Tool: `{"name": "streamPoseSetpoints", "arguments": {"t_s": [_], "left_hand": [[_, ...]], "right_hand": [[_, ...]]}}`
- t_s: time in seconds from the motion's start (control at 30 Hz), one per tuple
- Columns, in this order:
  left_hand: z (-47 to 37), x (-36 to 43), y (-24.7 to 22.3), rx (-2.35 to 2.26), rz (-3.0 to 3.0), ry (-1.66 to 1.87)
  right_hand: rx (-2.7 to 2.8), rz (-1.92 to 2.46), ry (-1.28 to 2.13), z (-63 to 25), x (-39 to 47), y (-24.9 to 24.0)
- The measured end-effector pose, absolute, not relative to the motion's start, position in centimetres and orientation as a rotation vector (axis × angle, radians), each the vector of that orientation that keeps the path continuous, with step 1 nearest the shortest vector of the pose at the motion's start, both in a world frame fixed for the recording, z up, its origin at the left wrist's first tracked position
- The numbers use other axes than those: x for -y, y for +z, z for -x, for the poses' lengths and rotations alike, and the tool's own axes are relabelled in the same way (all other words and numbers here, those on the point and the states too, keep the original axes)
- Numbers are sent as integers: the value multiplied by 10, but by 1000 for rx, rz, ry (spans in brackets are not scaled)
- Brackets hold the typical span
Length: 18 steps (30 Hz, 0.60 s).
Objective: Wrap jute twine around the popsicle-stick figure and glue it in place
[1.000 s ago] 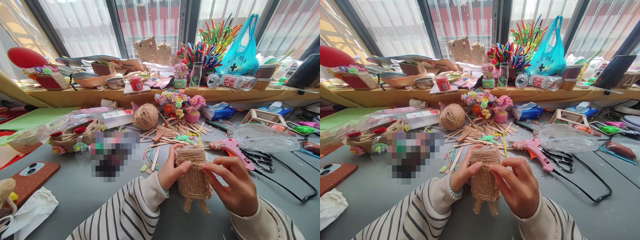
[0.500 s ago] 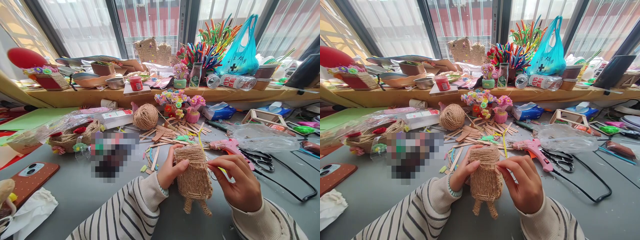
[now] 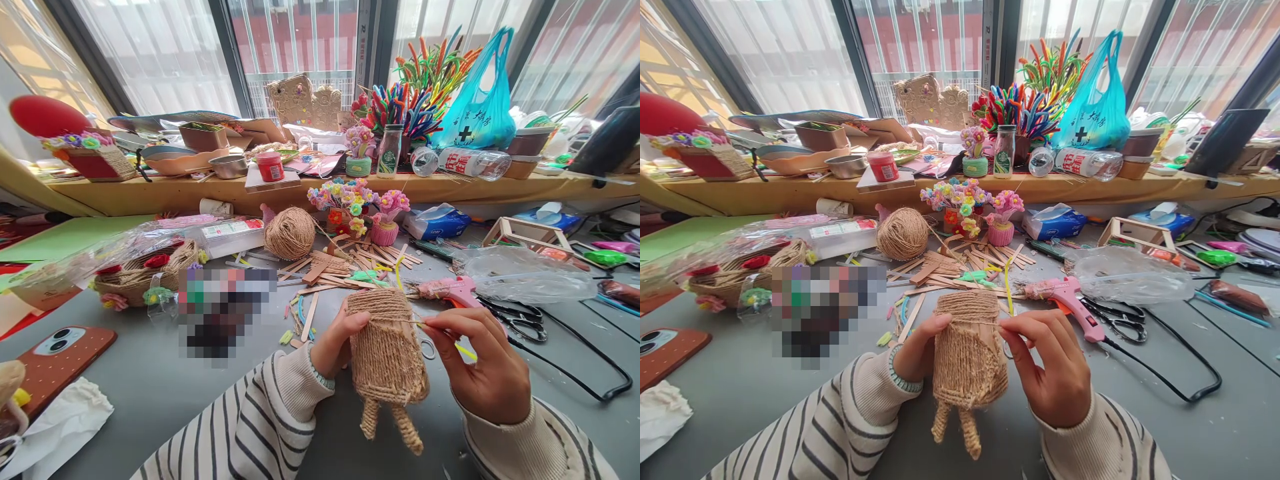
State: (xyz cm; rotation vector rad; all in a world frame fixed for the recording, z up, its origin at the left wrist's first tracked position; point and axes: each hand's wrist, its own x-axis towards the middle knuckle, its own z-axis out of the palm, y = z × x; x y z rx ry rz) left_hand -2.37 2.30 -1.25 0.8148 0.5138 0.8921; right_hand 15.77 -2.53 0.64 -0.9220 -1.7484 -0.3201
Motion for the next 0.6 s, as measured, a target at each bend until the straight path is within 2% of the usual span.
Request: {"name": "streamPoseSetpoints", "arguments": {"t_s": [0.6], "left_hand": [[22,-19,-1,-448,-834,849]], "right_hand": [[1672,1006,-327,-155,28,6]]}}
